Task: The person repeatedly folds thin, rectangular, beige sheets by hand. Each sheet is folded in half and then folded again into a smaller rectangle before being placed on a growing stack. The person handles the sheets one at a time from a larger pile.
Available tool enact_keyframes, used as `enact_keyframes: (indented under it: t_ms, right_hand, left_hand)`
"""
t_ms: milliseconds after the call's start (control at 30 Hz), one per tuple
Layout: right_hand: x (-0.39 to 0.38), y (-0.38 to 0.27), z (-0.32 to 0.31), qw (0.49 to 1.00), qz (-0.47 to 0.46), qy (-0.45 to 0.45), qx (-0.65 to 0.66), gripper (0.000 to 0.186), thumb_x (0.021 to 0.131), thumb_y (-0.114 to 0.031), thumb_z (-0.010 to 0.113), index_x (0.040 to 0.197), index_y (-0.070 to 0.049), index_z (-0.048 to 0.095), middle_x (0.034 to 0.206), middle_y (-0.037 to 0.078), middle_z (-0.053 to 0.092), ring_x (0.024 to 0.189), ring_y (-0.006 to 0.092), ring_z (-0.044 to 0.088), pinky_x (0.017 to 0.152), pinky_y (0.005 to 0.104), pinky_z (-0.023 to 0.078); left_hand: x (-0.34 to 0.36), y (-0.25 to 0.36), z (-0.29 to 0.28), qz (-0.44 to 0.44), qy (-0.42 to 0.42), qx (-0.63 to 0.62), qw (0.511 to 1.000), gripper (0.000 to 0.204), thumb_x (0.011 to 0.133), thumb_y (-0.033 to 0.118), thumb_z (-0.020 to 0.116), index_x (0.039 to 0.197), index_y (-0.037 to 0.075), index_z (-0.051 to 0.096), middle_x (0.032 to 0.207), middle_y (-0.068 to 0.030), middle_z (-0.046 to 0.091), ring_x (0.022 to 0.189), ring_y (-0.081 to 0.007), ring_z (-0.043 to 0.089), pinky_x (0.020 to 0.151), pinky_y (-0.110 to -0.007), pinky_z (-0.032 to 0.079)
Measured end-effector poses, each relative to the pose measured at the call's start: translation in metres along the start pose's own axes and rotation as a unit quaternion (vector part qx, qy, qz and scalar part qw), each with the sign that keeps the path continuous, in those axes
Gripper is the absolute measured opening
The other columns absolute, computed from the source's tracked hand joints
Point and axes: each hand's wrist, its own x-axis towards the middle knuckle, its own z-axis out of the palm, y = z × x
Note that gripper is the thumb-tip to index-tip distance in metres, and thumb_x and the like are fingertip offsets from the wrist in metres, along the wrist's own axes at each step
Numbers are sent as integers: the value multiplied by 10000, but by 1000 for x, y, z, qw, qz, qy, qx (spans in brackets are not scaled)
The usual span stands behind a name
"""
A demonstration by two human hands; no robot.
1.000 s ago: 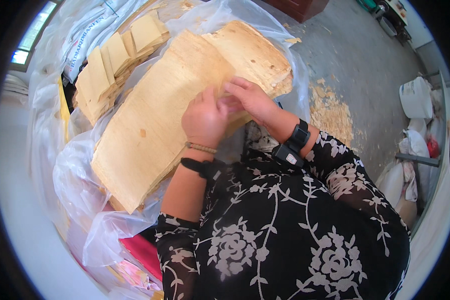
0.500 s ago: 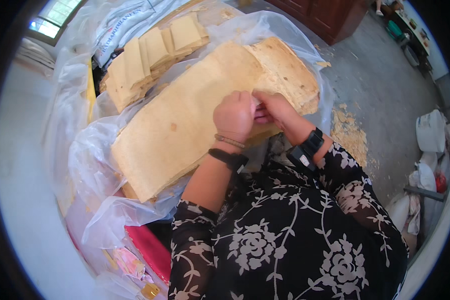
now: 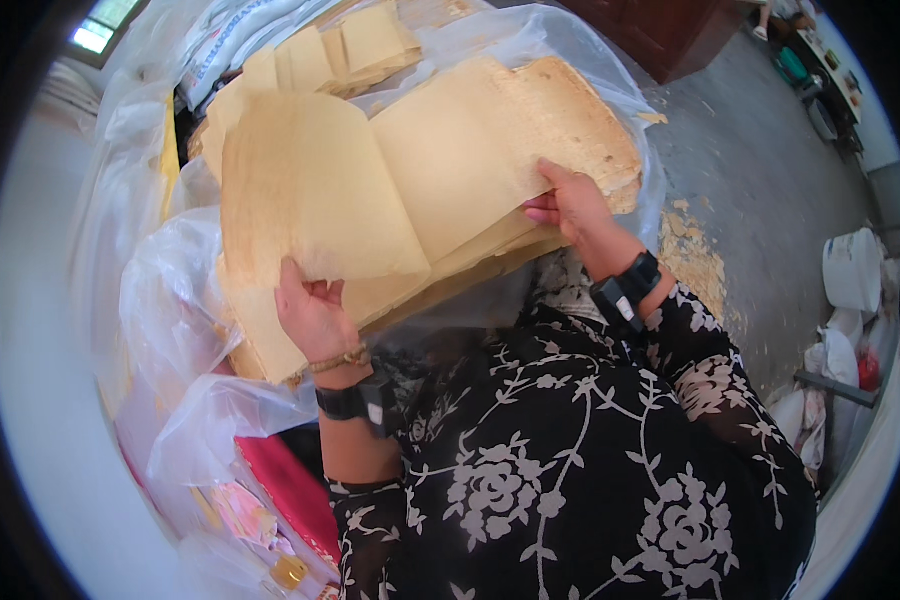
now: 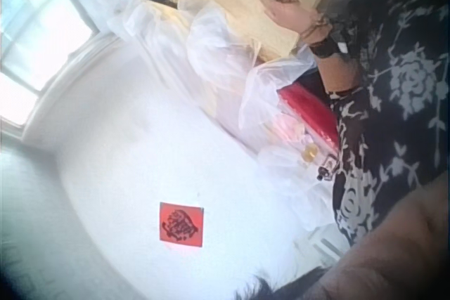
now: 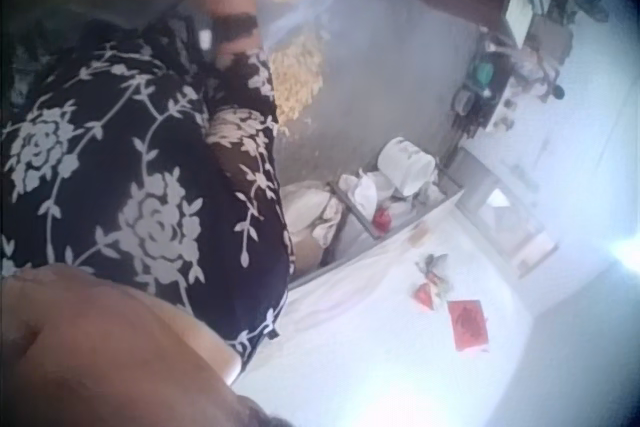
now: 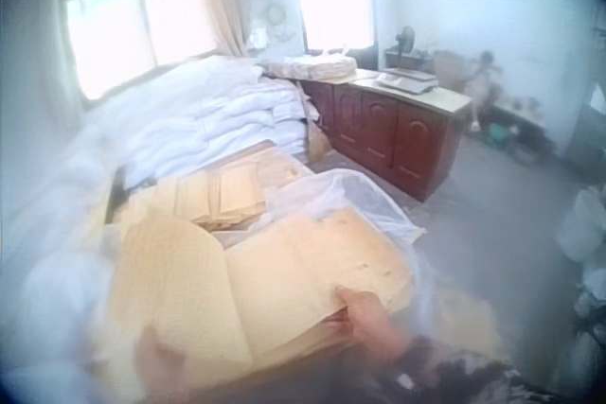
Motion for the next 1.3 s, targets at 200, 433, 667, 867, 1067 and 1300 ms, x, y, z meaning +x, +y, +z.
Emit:
enact_keyframes:
  t_ms: [200,433,667,867,1067,1300]
  right_hand:
    - [-24,-31,-10,976,183,-64,-95,447,1038,-465,630,1117,-31,698,917,88,746,719,172,719,593,255,578]
    - [-68,-11,77,927,-85,-197,-308,505,962,-538,702,988,-35,741,755,34,716,612,165,686,599,276,549]
    - [-23,27,177,762,-89,-226,-600,564,880,-529,754,1018,17,743,783,93,716,671,228,724,650,350,591]
    - [4,45,175,845,-35,-246,-473,383,907,-341,780,1052,9,724,936,88,752,735,193,727,653,331,598]
    - [-2,47,178,882,-15,-273,-384,446,903,-411,755,1069,2,723,873,120,718,711,219,710,600,361,596]
    - [-17,68,161,689,-440,-312,-484,476,1038,-408,588,1432,-144,632,1442,165,627,1362,364,548,1170,505,395]
  left_hand:
    - [2,-19,-95,-131,65,20,989,273,1039,338,652,1133,84,619,921,-58,715,799,-197,728,648,-331,582]
    - [4,-28,-123,-135,70,50,987,289,1049,340,618,1161,73,632,978,-102,742,843,-252,764,651,-339,590]
    - [-8,-34,-131,-152,67,41,985,305,1050,334,600,1107,35,618,948,-143,750,821,-265,763,676,-367,609]
    - [-16,23,-137,-89,-11,455,886,485,993,405,695,1238,-5,608,982,-180,773,842,-281,765,734,-384,609]
    - [-43,-7,-52,466,-170,560,664,605,898,310,790,1372,-17,604,1242,-169,726,1101,-355,700,954,-431,551]
    - [-12,-22,-57,90,-97,650,748,470,988,350,711,1212,-61,670,1067,-233,729,929,-328,726,783,-411,564]
